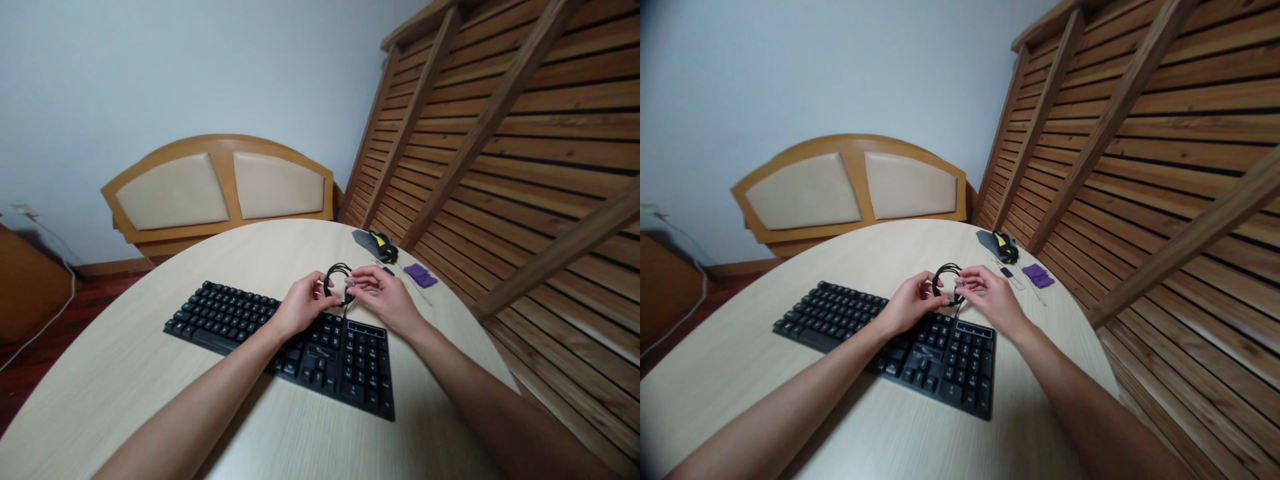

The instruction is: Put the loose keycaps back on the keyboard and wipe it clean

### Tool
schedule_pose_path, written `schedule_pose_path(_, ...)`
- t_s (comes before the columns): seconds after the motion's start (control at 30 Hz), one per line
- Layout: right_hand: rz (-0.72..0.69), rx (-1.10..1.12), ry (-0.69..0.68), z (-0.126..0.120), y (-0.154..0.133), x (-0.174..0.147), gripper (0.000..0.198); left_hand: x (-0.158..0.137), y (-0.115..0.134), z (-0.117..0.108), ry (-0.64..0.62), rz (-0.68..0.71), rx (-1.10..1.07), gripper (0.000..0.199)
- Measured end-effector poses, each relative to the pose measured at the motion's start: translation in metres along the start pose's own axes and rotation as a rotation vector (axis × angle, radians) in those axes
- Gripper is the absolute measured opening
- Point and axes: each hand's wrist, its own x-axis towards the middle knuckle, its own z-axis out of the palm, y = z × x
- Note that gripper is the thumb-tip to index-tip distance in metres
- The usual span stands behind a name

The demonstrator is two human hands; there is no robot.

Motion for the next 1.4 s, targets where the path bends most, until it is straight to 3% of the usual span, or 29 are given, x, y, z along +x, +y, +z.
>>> schedule_pose_path(0.13,-0.038,-0.165,0.062,0.004,0.009,0.003,0.029,-0.002,0.007,0.004,-0.066,-0.037,-0.136,0.042)
schedule_pose_path(0.2,-0.046,-0.193,0.113,0.007,0.013,0.003,0.038,-0.002,0.01,0.004,-0.092,-0.047,-0.206,0.047)
schedule_pose_path(0.27,0.011,-0.086,0.105,0.012,0.017,0.003,0.054,-0.002,0.011,0.003,-0.111,-0.041,-0.246,0.049)
schedule_pose_path(0.33,0.117,0.072,0.005,0.015,0.021,0.002,0.062,-0.002,0.011,0.002,-0.121,-0.038,-0.247,0.05)
schedule_pose_path(0.43,0.252,0.191,-0.148,0.016,0.025,0.003,0.05,0.0,0.007,0.002,-0.091,-0.03,-0.157,0.048)
schedule_pose_path(0.53,0.336,0.212,-0.164,0.013,0.027,0.004,0.04,0.001,0.001,0.002,-0.004,-0.015,-0.014,0.043)
schedule_pose_path(0.9,0.552,0.257,-0.274,0.008,0.027,0.001,0.049,0.006,-0.01,-0.008,0.09,-0.059,0.252,0.024)
schedule_pose_path(1.03,0.457,0.135,-0.264,0.005,0.027,0.001,0.046,0.006,-0.005,-0.008,0.032,-0.019,0.331,0.024)
schedule_pose_path(1.23,0.265,-0.203,-0.097,0.002,0.033,0.001,0.042,0.0,-0.001,-0.006,-0.029,-0.016,0.529,0.03)
schedule_pose_path(1.4,0.193,-0.332,-0.127,0.002,0.032,0.0,0.038,-0.002,0.003,-0.016,-0.041,-0.084,0.737,0.037)
